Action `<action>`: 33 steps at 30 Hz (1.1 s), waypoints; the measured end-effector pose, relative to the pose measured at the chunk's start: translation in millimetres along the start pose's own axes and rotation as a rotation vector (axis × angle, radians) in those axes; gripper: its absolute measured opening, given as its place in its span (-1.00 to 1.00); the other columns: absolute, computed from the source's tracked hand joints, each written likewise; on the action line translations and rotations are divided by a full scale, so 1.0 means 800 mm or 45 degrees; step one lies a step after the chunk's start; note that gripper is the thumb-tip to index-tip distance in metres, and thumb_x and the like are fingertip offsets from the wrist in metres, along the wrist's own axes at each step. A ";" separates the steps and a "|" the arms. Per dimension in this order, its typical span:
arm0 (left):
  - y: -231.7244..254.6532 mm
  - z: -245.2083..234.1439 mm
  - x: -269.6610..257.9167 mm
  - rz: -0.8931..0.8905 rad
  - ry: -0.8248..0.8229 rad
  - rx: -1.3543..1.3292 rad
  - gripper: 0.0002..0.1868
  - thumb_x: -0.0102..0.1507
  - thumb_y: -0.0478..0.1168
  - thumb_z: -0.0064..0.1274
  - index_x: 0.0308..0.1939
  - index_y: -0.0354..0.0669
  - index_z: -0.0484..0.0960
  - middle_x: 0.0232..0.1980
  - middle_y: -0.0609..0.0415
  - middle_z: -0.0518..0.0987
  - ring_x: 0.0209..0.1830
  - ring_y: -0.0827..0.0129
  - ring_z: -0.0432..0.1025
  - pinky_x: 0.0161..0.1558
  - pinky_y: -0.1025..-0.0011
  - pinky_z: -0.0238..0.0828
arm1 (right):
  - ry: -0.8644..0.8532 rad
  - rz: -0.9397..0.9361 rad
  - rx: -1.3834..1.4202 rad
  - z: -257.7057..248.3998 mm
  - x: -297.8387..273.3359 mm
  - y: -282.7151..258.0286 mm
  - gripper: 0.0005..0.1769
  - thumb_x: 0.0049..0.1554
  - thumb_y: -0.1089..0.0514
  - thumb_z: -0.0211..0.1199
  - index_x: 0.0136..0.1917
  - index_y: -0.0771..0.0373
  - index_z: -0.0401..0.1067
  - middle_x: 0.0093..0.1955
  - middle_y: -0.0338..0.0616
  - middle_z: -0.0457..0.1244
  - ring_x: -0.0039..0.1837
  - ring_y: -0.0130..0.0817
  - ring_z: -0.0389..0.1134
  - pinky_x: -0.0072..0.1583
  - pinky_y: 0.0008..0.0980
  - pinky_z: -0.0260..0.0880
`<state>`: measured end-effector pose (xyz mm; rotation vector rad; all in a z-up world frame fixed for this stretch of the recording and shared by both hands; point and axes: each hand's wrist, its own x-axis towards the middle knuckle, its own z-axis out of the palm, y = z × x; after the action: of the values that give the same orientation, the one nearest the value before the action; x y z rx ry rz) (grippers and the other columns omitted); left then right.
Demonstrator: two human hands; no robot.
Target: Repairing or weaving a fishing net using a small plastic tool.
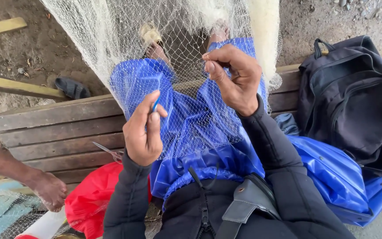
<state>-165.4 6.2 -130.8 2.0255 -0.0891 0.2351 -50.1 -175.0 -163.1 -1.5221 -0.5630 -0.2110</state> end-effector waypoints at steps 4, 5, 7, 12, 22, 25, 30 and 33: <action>0.012 0.012 0.038 0.191 0.084 0.118 -0.77 0.32 -0.30 -0.28 -0.02 -0.32 0.42 -0.27 0.01 0.50 -0.35 0.31 0.44 -0.26 0.45 0.41 | 0.024 -0.008 0.128 0.003 -0.001 0.001 -0.88 0.15 0.31 0.07 -0.13 0.45 0.37 -0.31 -0.01 0.24 -0.36 -0.40 0.24 -0.26 -0.45 0.31; 0.014 0.015 0.051 0.363 0.165 0.162 -0.77 0.27 -0.37 -0.20 -0.06 -0.32 0.53 -0.25 0.05 0.51 -0.40 0.29 0.42 -0.32 0.46 0.38 | 0.069 -0.023 0.203 0.004 0.000 0.004 -0.90 0.11 0.40 0.10 -0.16 0.53 0.40 -0.36 0.05 0.24 -0.39 -0.39 0.26 -0.25 -0.40 0.35; 0.018 0.019 0.059 0.400 0.189 0.238 -0.77 0.28 -0.36 -0.18 -0.04 -0.29 0.53 -0.26 0.07 0.49 -0.39 0.31 0.42 -0.31 0.46 0.39 | 0.073 -0.023 0.203 0.003 -0.001 0.003 -0.90 0.11 0.40 0.11 -0.15 0.53 0.40 -0.35 0.06 0.25 -0.38 -0.39 0.27 -0.26 -0.40 0.35; 0.022 0.035 0.072 0.400 0.215 0.384 -0.81 0.26 -0.34 -0.10 -0.08 -0.27 0.54 -0.36 0.03 0.48 -0.48 0.26 0.38 -0.41 0.43 0.38 | 0.074 -0.038 0.168 0.000 0.003 -0.002 -0.90 0.10 0.41 0.12 -0.13 0.54 0.40 -0.34 0.07 0.25 -0.36 -0.37 0.30 -0.27 -0.42 0.35; 0.012 0.056 0.066 0.132 0.192 0.218 -0.82 0.31 -0.30 -0.20 -0.08 -0.24 0.48 -0.33 -0.02 0.52 -0.42 0.20 0.47 -0.39 0.42 0.44 | 0.116 -0.082 0.002 0.004 0.004 -0.010 -0.95 0.06 0.45 0.16 -0.16 0.52 0.41 -0.35 0.06 0.27 -0.35 -0.29 0.32 -0.28 -0.39 0.35; 0.010 0.060 0.066 0.048 0.186 0.056 -0.82 0.32 -0.31 -0.23 -0.08 -0.24 0.46 -0.38 -0.03 0.50 -0.47 0.25 0.42 -0.42 0.41 0.41 | 0.121 -0.078 -0.005 0.005 0.004 -0.010 -0.95 0.06 0.46 0.15 -0.17 0.51 0.41 -0.35 0.07 0.27 -0.35 -0.28 0.32 -0.28 -0.38 0.36; 0.006 0.065 0.062 -0.045 0.139 -0.219 -0.82 0.33 -0.32 -0.28 -0.06 -0.23 0.43 -0.47 0.00 0.46 -0.56 0.44 0.30 -0.50 0.46 0.32 | 0.119 -0.089 0.000 0.008 0.000 -0.007 -0.97 0.06 0.46 0.15 -0.19 0.52 0.41 -0.37 0.08 0.26 -0.35 -0.25 0.33 -0.29 -0.37 0.35; 0.004 0.070 0.057 -0.099 0.163 -0.429 -0.82 0.33 -0.29 -0.27 -0.08 -0.23 0.44 -0.50 0.05 0.42 -0.57 0.50 0.24 -0.49 0.51 0.29 | 0.142 -0.072 0.018 0.010 0.000 -0.011 -0.96 0.06 0.44 0.17 -0.20 0.51 0.42 -0.38 0.05 0.27 -0.35 -0.30 0.33 -0.29 -0.40 0.35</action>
<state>-114.1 -43.6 -143.1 1.6716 0.0294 0.2802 -55.8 -168.1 -156.0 -1.4723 -0.5182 -0.3327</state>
